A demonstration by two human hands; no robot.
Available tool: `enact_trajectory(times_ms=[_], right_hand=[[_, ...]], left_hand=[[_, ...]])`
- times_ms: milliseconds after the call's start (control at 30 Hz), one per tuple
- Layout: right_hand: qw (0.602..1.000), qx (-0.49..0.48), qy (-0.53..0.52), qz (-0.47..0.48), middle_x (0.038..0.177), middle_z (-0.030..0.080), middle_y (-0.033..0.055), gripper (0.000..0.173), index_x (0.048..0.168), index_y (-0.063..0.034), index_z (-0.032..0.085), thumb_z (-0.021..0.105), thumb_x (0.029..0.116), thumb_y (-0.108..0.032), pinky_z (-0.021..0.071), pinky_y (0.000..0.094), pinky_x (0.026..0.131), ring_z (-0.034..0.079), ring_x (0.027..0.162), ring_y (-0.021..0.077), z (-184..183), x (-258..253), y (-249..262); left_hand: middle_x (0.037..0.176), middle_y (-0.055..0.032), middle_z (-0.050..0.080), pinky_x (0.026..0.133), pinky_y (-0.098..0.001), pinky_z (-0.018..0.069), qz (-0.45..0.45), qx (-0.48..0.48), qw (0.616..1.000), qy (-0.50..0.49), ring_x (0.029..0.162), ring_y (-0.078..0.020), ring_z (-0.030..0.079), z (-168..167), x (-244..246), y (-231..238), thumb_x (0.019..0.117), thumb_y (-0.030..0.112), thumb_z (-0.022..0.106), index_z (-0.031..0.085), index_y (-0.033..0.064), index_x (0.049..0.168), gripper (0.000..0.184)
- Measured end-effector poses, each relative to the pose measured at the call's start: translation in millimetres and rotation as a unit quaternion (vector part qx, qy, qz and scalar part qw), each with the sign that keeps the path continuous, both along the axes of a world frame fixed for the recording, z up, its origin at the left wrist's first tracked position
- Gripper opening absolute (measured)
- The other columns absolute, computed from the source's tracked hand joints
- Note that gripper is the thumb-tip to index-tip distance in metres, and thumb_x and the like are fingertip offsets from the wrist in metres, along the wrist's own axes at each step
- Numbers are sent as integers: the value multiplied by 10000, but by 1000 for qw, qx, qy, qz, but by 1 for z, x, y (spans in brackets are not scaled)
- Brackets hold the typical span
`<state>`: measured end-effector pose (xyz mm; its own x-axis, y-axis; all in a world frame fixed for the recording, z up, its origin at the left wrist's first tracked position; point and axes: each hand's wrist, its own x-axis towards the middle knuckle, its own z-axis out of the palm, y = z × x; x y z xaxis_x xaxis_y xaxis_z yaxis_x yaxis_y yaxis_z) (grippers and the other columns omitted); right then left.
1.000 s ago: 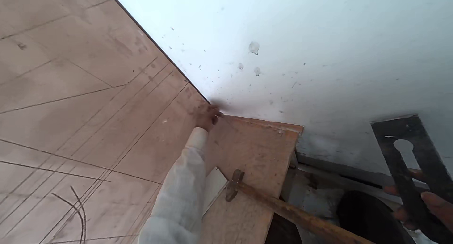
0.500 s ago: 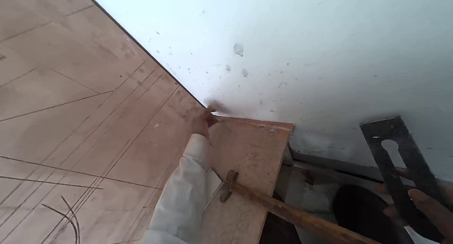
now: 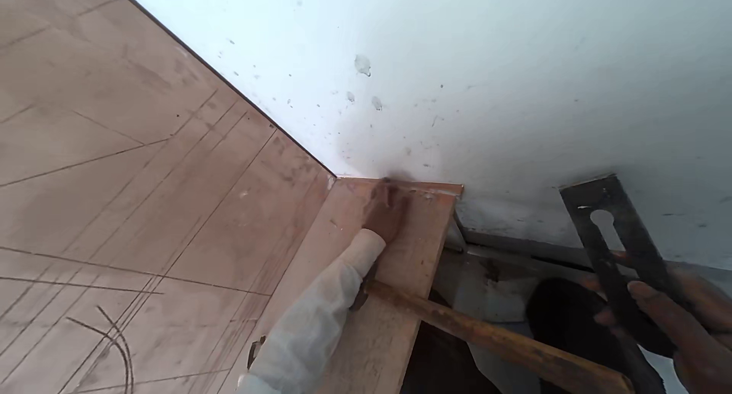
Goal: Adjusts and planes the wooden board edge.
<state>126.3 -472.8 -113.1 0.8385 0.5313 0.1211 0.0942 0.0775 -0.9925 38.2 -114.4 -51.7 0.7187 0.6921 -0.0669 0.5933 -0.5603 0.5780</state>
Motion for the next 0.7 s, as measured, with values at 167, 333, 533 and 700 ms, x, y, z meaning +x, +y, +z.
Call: enact_trajectory(times_ms=[167,333,533,700], right_hand=[[1000,17,-10,-5,954,760,-26,351,1319,-16,571,485,1047,-220,600,217,551,704,658,53,1,-4,-2],[1000,19,-4,-25,955,758,-25,357,1328,-34,567,479,1039,-224,603,229,539,705,643,70,4,-4,-15],[999,2,-12,-49,930,754,-39,367,1309,-21,567,480,1027,-239,585,202,525,692,624,43,-4,3,-29],[999,15,-44,-27,966,755,-29,366,1300,-49,591,501,1051,-302,591,221,531,693,645,51,-20,-3,-16]], left_hand=[[1566,-179,449,1131,-438,444,-186,-143,972,-12,1374,-262,524,20,7,-76,1062,208,578,492,-11,1455,457],[1179,-142,716,922,-359,572,-334,-257,906,-38,1033,-160,699,28,7,-143,991,20,642,606,-31,1294,310],[866,-133,760,697,-437,612,-380,22,923,-63,761,-244,753,29,-5,-160,946,22,675,681,-39,1137,201],[752,-124,720,631,-436,590,-442,170,881,5,695,-271,733,21,-15,-170,933,118,695,734,-13,1019,162]])
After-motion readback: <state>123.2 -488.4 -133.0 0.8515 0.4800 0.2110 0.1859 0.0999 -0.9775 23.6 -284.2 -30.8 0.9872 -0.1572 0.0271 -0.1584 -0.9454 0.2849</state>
